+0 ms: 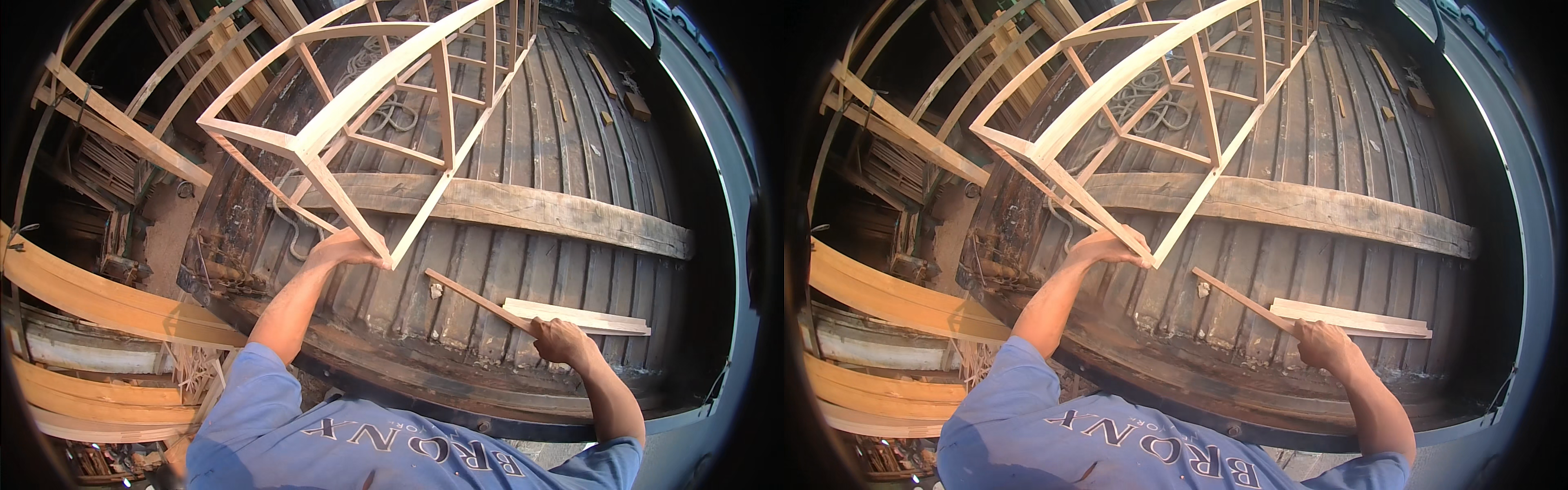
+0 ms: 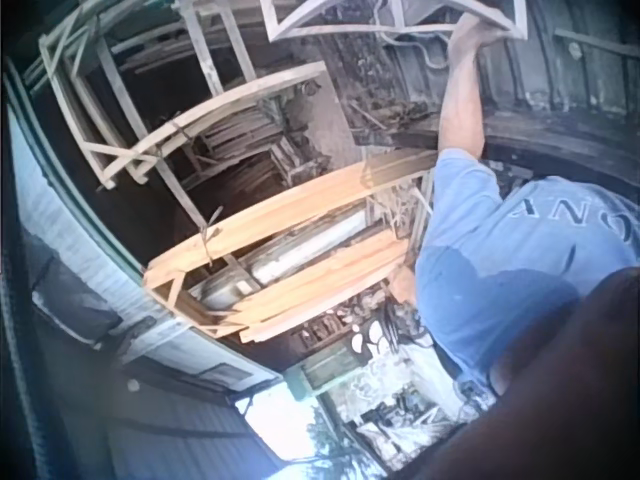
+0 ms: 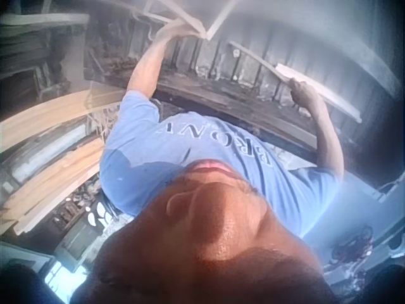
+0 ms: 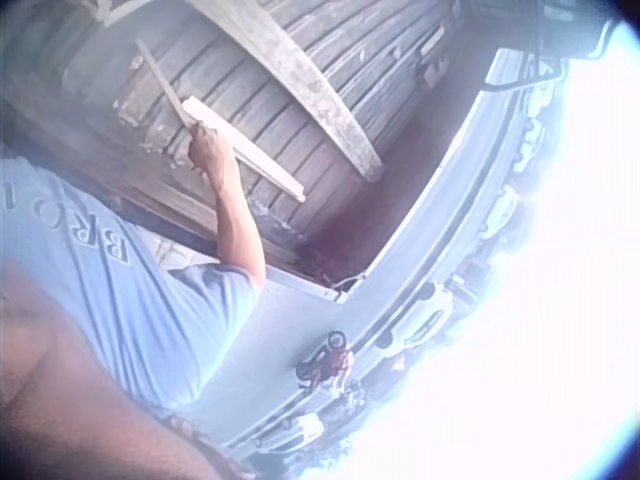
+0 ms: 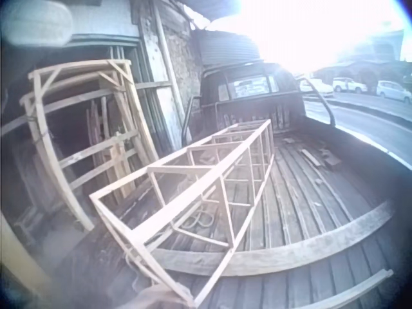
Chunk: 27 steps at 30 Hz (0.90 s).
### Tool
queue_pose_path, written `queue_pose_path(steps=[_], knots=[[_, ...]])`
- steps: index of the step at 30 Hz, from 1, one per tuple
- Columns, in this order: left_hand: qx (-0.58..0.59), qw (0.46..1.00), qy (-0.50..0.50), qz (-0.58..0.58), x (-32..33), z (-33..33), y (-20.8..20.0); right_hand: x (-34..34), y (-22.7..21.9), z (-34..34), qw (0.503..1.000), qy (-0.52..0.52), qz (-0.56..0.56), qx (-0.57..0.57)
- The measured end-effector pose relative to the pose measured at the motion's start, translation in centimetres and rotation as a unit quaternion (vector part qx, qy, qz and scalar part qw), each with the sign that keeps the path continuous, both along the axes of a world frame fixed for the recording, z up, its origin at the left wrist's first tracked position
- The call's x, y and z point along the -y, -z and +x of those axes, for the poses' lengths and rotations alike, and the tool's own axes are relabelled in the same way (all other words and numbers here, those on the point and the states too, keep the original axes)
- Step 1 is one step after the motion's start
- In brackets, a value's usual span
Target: The person assembles a wooden chair frame by hand, fitting thin wooden slats into the structure. They repeatedly walk between the truck bed and the workshop to retrieve additional slats and place them into the frame.
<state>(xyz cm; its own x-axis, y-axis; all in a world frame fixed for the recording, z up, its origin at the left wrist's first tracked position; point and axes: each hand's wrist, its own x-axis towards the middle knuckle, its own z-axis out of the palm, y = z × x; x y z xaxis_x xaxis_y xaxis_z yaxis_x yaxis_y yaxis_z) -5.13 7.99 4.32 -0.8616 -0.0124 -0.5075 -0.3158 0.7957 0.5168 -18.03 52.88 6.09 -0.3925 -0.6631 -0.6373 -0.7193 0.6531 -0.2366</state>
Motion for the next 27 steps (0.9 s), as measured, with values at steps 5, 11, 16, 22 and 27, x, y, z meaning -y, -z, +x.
queue_pose_path(steps=[5, 11, 16, 22, 27], knots=[[-0.023, 1.0, -0.011, -0.005, -0.3, 0.4, -1.8, -0.4, 0.5, -0.3, 1.0, 0.006, 0.02, -0.013], [-0.149, 0.984, -0.069, 0.067, -0.1, 1.3, -4.9, -0.7, 1.0, -0.4, 1.0, -0.015, 0.001, 0.014], [-0.335, 0.878, -0.146, 0.309, -0.5, 1.4, -6.7, -0.9, 1.6, -0.3, 1.0, -0.022, -0.008, 0.015], [-0.414, 0.77, -0.205, 0.439, -2.7, 0.5, -5.9, -1.2, 2.1, -0.1, 1.0, -0.011, -0.006, 0.023], [-0.492, 0.727, -0.263, 0.401, -4.4, -0.7, -4.8, -1.0, 2.3, -0.1, 0.999, -0.023, 0.012, 0.031]])
